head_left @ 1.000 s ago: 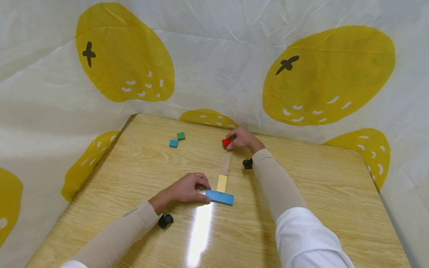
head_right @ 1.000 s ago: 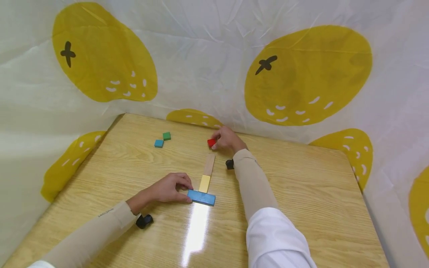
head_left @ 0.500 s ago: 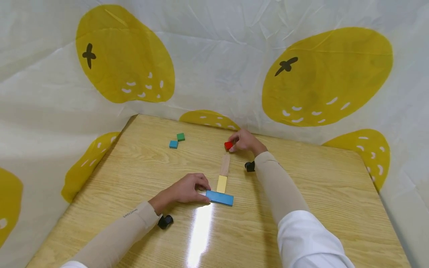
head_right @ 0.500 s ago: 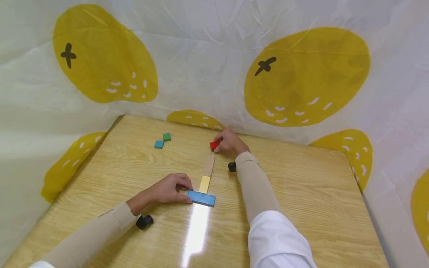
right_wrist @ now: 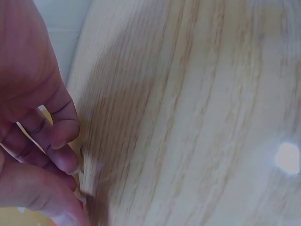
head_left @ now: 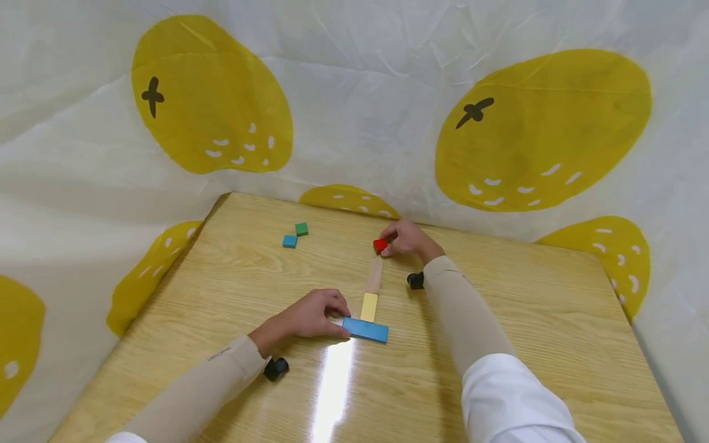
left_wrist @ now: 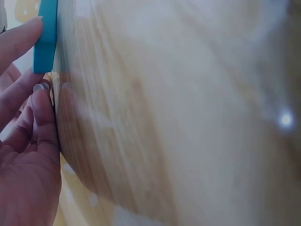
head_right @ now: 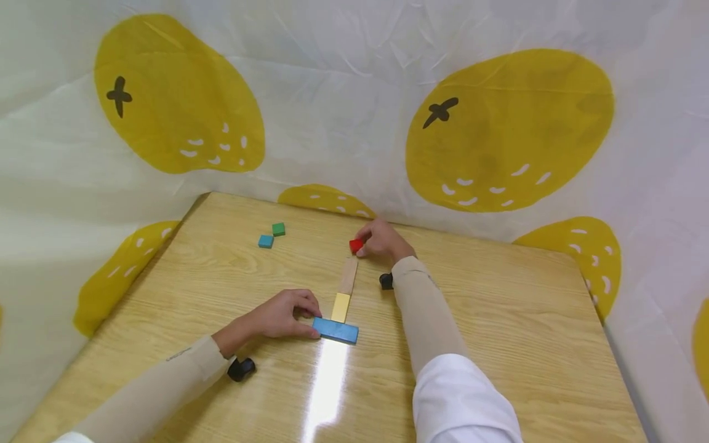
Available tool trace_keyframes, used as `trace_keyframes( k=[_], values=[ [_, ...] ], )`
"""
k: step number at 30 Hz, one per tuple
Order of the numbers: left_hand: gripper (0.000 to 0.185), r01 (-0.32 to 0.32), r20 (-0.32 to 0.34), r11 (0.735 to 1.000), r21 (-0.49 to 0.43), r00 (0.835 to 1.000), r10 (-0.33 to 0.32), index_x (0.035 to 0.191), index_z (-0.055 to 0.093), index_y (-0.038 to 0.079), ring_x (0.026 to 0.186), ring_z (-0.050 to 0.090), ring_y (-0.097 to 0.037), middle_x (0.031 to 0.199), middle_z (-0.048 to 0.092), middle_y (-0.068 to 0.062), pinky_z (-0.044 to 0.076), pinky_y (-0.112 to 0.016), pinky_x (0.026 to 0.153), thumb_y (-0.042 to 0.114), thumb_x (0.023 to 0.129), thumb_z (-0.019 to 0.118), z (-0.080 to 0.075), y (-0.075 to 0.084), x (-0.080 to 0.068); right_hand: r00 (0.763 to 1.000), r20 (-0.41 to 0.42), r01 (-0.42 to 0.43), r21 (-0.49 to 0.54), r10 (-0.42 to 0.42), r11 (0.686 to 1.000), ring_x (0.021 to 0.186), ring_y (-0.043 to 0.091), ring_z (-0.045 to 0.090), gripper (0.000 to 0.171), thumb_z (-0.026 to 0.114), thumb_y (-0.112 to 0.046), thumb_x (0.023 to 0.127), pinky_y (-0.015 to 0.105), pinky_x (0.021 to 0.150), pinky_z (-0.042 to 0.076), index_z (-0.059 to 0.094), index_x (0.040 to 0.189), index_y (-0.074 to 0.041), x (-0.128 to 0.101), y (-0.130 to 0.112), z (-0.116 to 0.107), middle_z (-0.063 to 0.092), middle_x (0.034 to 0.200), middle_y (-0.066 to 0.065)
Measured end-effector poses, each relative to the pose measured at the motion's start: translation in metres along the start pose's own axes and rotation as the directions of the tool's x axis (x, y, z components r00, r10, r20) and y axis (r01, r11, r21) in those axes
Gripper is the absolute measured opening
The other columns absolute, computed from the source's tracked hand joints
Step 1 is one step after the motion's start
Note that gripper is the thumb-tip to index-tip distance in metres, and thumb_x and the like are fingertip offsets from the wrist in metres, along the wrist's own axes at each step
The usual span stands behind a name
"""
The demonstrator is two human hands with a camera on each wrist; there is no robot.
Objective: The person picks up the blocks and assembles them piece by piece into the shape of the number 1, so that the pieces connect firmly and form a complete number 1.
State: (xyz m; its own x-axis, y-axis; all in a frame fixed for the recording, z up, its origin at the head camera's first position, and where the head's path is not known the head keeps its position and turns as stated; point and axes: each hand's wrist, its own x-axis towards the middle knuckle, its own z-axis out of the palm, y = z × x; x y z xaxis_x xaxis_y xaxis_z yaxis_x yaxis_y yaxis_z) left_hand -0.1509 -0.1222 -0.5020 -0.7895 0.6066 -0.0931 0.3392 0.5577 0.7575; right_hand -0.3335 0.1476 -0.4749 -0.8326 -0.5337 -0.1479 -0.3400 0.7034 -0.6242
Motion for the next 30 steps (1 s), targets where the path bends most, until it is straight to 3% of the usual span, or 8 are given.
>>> trace_keyframes(
  k=[7,14,20,30],
  values=[
    [0.031,-0.002,0.006,1.0,-0.002,1.0,0.002,0.108,0.081,0.016,0.098,0.061,-0.005,0.109,0.069,0.006,0.053,-0.021,0.089,0.036,0.085,0.088,0.0,0.001,0.0,1.0,-0.014,-0.01,0.011,0.01,1.0,0.095,0.027,0.061,0.037,0.087,-0.007,0.08,0.031,0.085,0.049,0.078,0.114,0.003,-0.003,0.001,0.0,0.074,0.114,0.02],
    [0.031,-0.013,-0.012,1.0,-0.003,1.0,0.013,0.107,0.081,0.015,0.098,0.062,-0.007,0.109,0.069,0.005,0.053,-0.022,0.088,0.035,0.084,0.088,-0.004,0.002,-0.003,0.999,-0.024,-0.033,0.047,0.034,0.998,0.1,0.028,0.062,0.036,0.088,-0.008,0.08,0.036,0.094,0.05,0.078,0.114,0.0,-0.003,-0.003,0.002,0.072,0.116,0.017],
    [0.03,-0.011,-0.005,1.0,-0.004,1.0,0.011,0.107,0.081,0.015,0.098,0.061,-0.006,0.11,0.069,0.005,0.053,-0.021,0.089,0.035,0.085,0.088,-0.002,0.003,-0.002,0.999,-0.03,-0.022,0.056,0.023,0.998,0.097,0.026,0.062,0.035,0.089,-0.006,0.079,0.032,0.089,0.05,0.078,0.111,0.001,-0.006,-0.001,0.004,0.072,0.113,0.017],
    [0.03,-0.018,-0.004,1.0,0.001,1.0,0.018,0.106,0.081,0.015,0.096,0.06,-0.005,0.109,0.069,0.005,0.052,-0.021,0.087,0.034,0.084,0.088,-0.001,0.002,-0.002,0.999,-0.037,-0.027,0.069,0.029,0.997,0.099,0.027,0.062,0.034,0.087,-0.006,0.08,0.036,0.092,0.052,0.078,0.113,0.001,-0.011,0.002,0.007,0.071,0.114,0.017]
  ],
)
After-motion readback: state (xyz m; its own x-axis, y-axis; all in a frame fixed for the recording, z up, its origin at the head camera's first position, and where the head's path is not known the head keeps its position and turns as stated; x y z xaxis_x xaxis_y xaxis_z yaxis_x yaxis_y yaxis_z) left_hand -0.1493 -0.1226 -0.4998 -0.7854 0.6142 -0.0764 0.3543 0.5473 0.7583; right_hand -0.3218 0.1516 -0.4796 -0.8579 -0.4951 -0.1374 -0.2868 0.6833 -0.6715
